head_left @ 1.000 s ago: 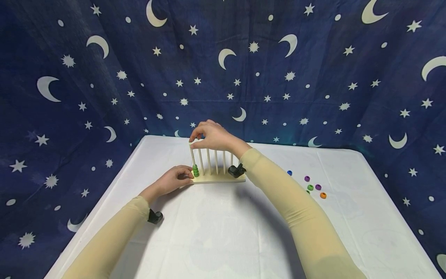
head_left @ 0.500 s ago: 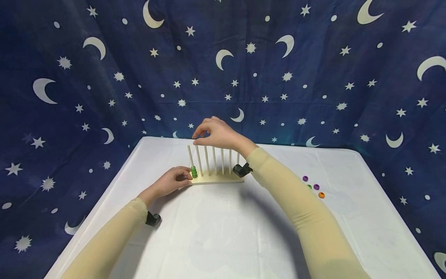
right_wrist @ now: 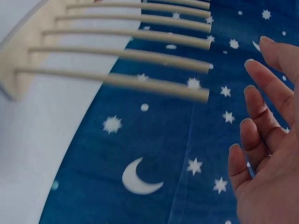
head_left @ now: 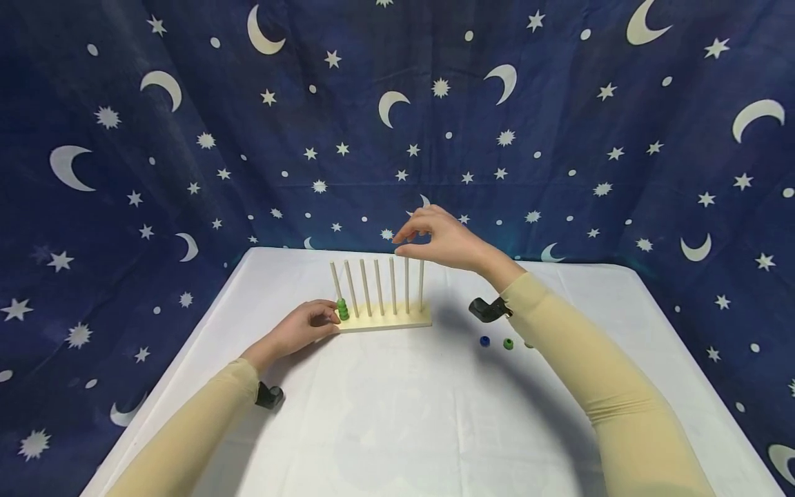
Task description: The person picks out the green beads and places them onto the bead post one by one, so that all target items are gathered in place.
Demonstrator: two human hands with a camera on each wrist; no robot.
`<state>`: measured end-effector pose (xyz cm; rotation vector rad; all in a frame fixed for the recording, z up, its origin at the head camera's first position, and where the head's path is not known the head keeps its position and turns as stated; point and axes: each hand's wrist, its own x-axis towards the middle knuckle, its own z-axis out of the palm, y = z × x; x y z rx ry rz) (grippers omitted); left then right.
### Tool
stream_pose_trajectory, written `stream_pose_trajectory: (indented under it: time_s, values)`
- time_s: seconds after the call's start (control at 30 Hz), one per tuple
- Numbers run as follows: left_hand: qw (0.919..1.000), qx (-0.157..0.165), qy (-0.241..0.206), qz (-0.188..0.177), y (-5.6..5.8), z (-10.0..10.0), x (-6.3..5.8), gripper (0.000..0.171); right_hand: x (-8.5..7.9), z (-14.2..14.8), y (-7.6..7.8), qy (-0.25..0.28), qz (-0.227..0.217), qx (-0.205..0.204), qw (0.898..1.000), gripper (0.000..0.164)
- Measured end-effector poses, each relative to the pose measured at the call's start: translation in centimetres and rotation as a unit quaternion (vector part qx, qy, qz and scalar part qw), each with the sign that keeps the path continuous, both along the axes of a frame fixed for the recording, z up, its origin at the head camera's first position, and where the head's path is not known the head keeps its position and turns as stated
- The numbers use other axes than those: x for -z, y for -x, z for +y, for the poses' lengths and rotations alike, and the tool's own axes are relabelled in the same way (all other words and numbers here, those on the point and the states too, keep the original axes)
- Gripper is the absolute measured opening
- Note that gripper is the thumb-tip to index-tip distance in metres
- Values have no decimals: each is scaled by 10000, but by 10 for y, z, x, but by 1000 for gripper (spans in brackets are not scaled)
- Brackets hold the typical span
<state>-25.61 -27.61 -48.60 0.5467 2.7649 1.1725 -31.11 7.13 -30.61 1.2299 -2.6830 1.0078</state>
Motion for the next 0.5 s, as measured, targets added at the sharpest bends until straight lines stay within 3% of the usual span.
stream_pose_trajectory:
  time_s: [0.4,0.5]
  values:
    - [9995,-99,-61,-280,-1,-1,-1,9,14,62,-14,-205,-219,627,9976,22]
    - [9998,-38,-84,-202,0,0,-1,8,20,78,-15,-315,-319,835,9955,25]
